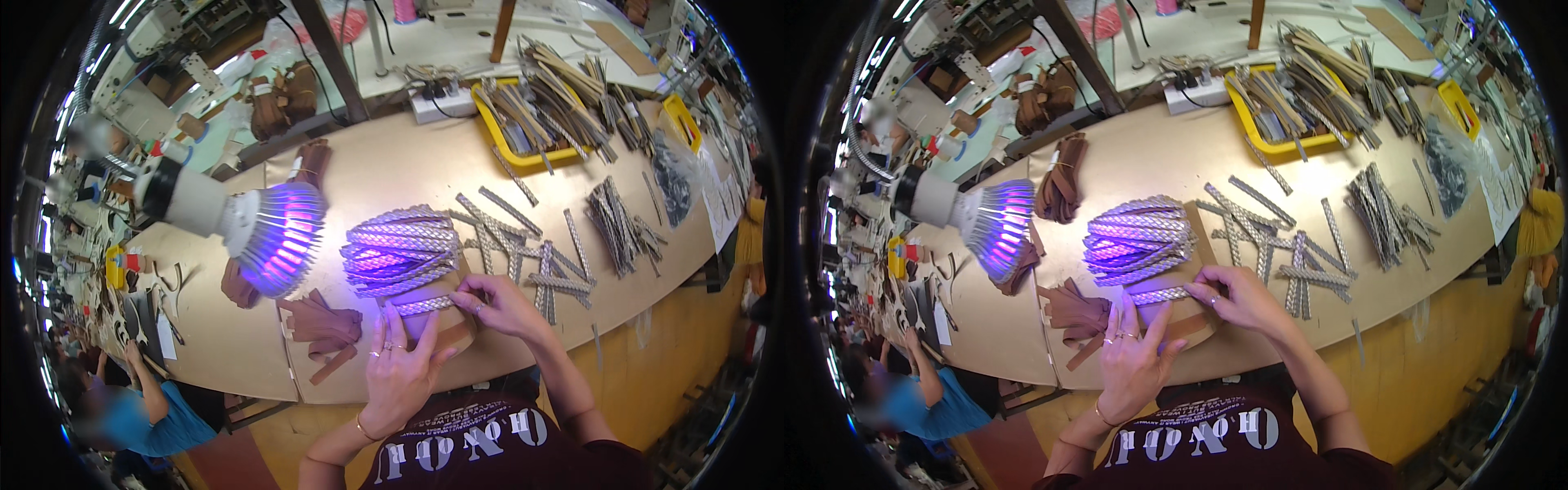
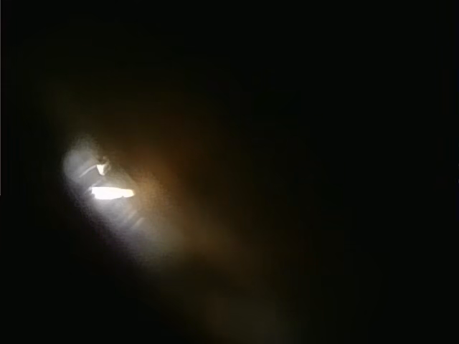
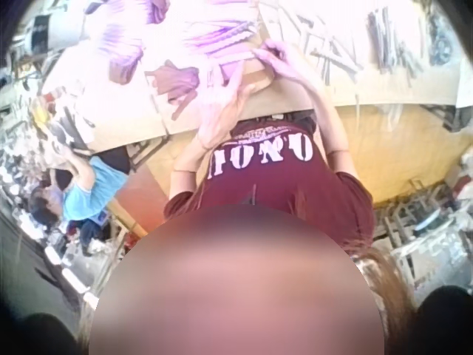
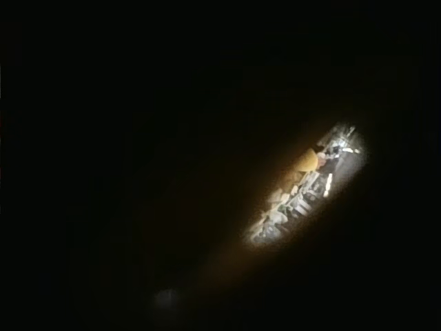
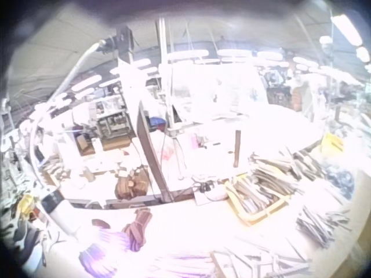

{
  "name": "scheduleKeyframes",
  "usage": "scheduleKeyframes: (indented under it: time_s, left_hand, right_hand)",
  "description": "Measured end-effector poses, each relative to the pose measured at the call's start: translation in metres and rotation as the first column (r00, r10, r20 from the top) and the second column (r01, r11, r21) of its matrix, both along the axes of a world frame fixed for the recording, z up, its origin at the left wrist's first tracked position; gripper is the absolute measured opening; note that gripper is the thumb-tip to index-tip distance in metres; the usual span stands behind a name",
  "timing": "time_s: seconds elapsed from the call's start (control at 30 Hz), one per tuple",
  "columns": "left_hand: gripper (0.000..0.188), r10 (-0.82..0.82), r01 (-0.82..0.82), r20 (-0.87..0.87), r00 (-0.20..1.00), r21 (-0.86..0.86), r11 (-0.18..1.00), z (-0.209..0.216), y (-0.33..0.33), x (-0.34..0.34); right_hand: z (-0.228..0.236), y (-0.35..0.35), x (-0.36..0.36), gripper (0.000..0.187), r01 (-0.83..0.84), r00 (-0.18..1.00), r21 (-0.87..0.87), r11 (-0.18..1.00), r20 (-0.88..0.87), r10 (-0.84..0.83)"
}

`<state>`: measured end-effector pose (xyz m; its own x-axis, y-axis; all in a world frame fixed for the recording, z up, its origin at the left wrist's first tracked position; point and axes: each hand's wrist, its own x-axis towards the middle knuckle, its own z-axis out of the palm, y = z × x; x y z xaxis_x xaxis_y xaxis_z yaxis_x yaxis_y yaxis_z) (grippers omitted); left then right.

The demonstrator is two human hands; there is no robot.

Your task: The person repeatedly picks up silver braided cords and wraps them around a cardboard form on the table. The person handles the cords one at a time, aligning and winding them under a purple work lamp.

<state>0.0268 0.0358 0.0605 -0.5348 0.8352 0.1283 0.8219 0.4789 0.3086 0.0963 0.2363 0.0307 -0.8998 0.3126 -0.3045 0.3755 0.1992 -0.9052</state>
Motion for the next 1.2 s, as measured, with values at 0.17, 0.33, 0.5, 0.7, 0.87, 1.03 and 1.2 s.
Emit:
scheduleKeyframes:
  time_s: [0.17,0.33,0.5,0.7,0.87,1.03,1.2]
  left_hand:
    - [0.063,0.071,-0.074,0.030,0.997,0.124,0.990,0.012,-0.024,0.000]
    - [0.078,0.179,-0.135,-0.090,0.980,0.364,0.921,0.013,-0.024,-0.025]
    - [0.080,0.031,-0.010,-0.057,0.998,0.341,0.940,0.010,0.026,-0.077]
    - [0.073,-0.114,0.130,-0.084,0.990,0.229,0.965,-0.008,0.058,-0.107]
    - [0.069,-0.111,0.133,-0.096,0.989,0.279,0.951,-0.016,0.057,-0.107]
    - [0.073,-0.111,0.137,-0.119,0.987,0.235,0.962,-0.002,0.059,-0.106]
    - [0.065,0.000,0.018,-0.061,0.998,0.296,0.955,0.004,0.028,-0.093]
  right_hand:
    - [0.037,0.000,0.004,0.028,-0.027,0.988,0.030,0.999,-0.153,0.031]
    - [0.073,0.012,-0.017,0.027,0.003,0.964,0.234,0.972,-0.259,0.059]
    - [0.071,0.020,-0.053,0.032,0.046,0.997,0.435,0.899,-0.078,-0.014]
    - [0.045,0.028,-0.037,0.033,0.144,0.989,0.364,0.920,-0.078,-0.125]
    - [0.029,0.029,-0.005,0.032,0.243,0.970,0.181,0.953,-0.041,-0.240]
    - [0.031,0.009,0.028,0.030,-0.019,0.995,0.159,0.987,-0.095,0.035]
    - [0.021,-0.018,0.027,0.033,-0.072,0.981,0.191,0.979,-0.163,0.104]
